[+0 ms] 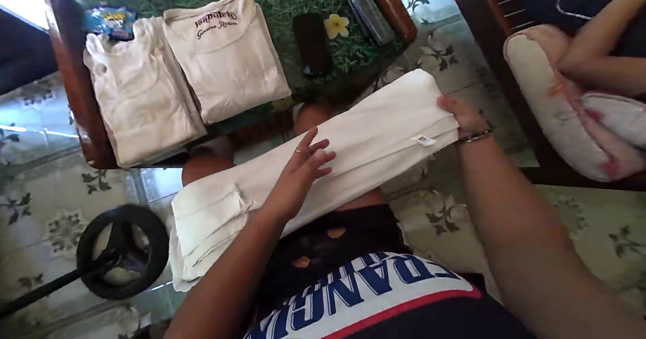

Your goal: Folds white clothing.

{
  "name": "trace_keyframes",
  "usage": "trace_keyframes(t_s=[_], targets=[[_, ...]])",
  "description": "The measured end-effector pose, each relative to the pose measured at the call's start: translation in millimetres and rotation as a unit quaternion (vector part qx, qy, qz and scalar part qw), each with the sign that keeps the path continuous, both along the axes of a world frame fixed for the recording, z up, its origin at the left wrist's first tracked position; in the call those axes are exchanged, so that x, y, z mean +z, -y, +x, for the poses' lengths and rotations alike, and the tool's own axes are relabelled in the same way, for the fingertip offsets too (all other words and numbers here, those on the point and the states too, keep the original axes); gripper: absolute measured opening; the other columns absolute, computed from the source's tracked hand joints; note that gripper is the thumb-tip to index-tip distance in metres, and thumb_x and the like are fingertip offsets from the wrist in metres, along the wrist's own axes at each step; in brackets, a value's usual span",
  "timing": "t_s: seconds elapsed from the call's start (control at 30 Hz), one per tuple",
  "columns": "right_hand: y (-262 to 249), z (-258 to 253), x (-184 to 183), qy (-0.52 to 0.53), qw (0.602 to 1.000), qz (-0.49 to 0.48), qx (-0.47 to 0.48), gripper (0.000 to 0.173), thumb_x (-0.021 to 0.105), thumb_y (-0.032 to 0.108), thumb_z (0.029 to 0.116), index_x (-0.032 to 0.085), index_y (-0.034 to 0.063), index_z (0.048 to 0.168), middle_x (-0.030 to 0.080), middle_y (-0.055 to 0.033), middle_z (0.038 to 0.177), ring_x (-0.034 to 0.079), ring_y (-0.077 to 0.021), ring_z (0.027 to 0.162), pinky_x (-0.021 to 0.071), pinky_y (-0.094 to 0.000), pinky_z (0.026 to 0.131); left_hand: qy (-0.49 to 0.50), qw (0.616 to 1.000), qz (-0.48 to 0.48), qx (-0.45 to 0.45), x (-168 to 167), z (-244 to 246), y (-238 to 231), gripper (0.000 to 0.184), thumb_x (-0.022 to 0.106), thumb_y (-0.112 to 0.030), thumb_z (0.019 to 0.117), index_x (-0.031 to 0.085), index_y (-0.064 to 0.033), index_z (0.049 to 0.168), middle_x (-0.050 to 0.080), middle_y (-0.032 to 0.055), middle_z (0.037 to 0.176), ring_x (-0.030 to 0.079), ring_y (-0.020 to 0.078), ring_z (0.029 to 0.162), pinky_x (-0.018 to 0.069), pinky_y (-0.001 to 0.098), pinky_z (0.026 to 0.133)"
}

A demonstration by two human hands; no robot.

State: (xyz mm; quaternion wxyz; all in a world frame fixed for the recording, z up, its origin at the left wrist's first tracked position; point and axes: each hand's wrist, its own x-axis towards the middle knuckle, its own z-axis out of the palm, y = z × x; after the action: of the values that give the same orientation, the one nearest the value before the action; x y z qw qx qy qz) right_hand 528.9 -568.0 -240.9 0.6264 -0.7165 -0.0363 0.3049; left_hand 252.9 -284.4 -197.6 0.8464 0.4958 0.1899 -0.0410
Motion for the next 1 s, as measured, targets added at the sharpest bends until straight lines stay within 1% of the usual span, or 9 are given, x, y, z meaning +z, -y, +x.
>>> trace_keyframes(t_s=[0.23, 0.37, 0.47, 0.53, 0.6, 0.63, 0.7, 0.83, 1.0], targets=[[-14, -4, 41, 0.016, 0.998, -0.016, 0.055, 0.024, 0.037, 0.017, 0.1064, 0.059, 0.0204, 0.117, 0.072, 0.0141, 0.085, 0.068, 0.0050, 0.072, 0.0594, -0.0159, 0.064, -0.079, 0.979, -0.184, 0.048, -19, -5, 0, 0.059, 0.020, -0.046, 0.1112, 0.015, -0.0177, 0.163, 0.051, 0.0187, 0.149, 0.060, 0.0343, 0.128, 0.0515, 0.0504, 0.104], [-66, -57, 85, 0.024, 0.977, 0.023, 0.211, 0.050, 0.059, 0.012, 0.0906, 0.054, 0.0151, 0.140, 0.075, 0.0064, 0.101, 0.072, -0.0030, 0.080, 0.0630, -0.0227, 0.070, -0.074, 0.959, -0.264, 0.069, -28, -10, -5, 0.072, 0.006, -0.064, 0.1039, 0.009, -0.0232, 0.163, 0.049, 0.0217, 0.151, 0.057, 0.0418, 0.130, 0.0518, 0.0575, 0.102], [-106, -104, 88, 0.001, 0.922, 0.047, 0.384, 0.074, 0.067, 0.009, 0.0912, 0.036, 0.0166, 0.158, 0.073, -0.0025, 0.110, 0.071, -0.0070, 0.084, 0.0624, -0.0253, 0.074, -0.054, 0.961, -0.266, 0.053, -32, -12, -4, 0.081, 0.008, -0.074, 0.0979, 0.005, -0.0258, 0.163, 0.051, 0.0203, 0.150, 0.060, 0.0406, 0.127, 0.0547, 0.0571, 0.098], [-123, -122, 74, 0.014, 0.869, 0.039, 0.493, 0.073, 0.064, 0.019, 0.0986, 0.026, 0.0192, 0.162, 0.068, -0.0042, 0.109, 0.067, -0.0063, 0.078, 0.0596, -0.0244, 0.071, -0.069, 0.972, -0.220, 0.053, -30, -12, -3, 0.080, 0.013, -0.073, 0.0985, 0.018, -0.0197, 0.157, 0.062, 0.0129, 0.133, 0.068, 0.0278, 0.113, 0.0595, 0.0453, 0.089], [-127, -130, 59, 0.087, 0.857, 0.043, 0.506, 0.065, 0.056, 0.027, 0.1037, 0.028, 0.0159, 0.161, 0.067, -0.0052, 0.115, 0.067, -0.0064, 0.084, 0.0587, -0.0245, 0.076, -0.102, 0.976, -0.176, 0.080, -28, -15, 0, 0.060, 0.026, -0.053, 0.1084, 0.036, -0.0106, 0.149, 0.067, 0.0123, 0.120, 0.068, 0.0232, 0.106, 0.0587, 0.0426, 0.091], [-126, -132, 51, 0.146, 0.871, 0.033, 0.468, 0.060, 0.054, 0.026, 0.1041, 0.033, 0.0131, 0.159, 0.068, -0.0066, 0.115, 0.067, -0.0089, 0.088, 0.0582, -0.0272, 0.081, -0.111, 0.979, -0.149, 0.086, -29, -16, 1, 0.045, 0.037, -0.032, 0.1106, 0.034, -0.0085, 0.149, 0.067, 0.0142, 0.118, 0.070, 0.0239, 0.104, 0.0595, 0.0430, 0.090], [-122, -132, 36, 0.260, 0.894, -0.008, 0.364, 0.051, 0.051, 0.020, 0.1040, 0.044, 0.0090, 0.154, 0.068, -0.0091, 0.116, 0.067, -0.0151, 0.098, 0.0578, -0.0333, 0.088, -0.145, 0.982, -0.082, 0.092, -30, -16, 4, 0.057, 0.055, -0.001, 0.1000, 0.028, -0.0066, 0.150, 0.066, 0.0171, 0.115, 0.072, 0.0250, 0.098, 0.0622, 0.0430, 0.085], [-115, -133, 15, 0.356, 0.897, -0.105, 0.238, 0.046, 0.045, 0.022, 0.1071, 0.048, 0.0074, 0.151, 0.064, -0.0127, 0.133, 0.063, -0.0217, 0.122, 0.0522, -0.0412, 0.104, -0.151, 0.985, 0.002, 0.086, -27, -15, 5, 0.072, 0.058, 0.010, 0.0912, 0.024, -0.0068, 0.152, 0.064, 0.0162, 0.119, 0.071, 0.0215, 0.097, 0.0624, 0.0388, 0.082], [-112, -142, -4, 0.361, 0.882, -0.147, 0.265, 0.054, 0.043, 0.038, 0.1071, 0.045, 0.0114, 0.154, 0.047, -0.0105, 0.157, 0.043, -0.0293, 0.146, 0.0343, -0.0542, 0.118, -0.144, 0.985, 0.030, 0.085, -19, -22, -5, 0.078, 0.059, 0.011, 0.0906, 0.020, -0.0093, 0.155, 0.063, 0.0158, 0.123, 0.071, 0.0206, 0.100, 0.0618, 0.0381, 0.085]])
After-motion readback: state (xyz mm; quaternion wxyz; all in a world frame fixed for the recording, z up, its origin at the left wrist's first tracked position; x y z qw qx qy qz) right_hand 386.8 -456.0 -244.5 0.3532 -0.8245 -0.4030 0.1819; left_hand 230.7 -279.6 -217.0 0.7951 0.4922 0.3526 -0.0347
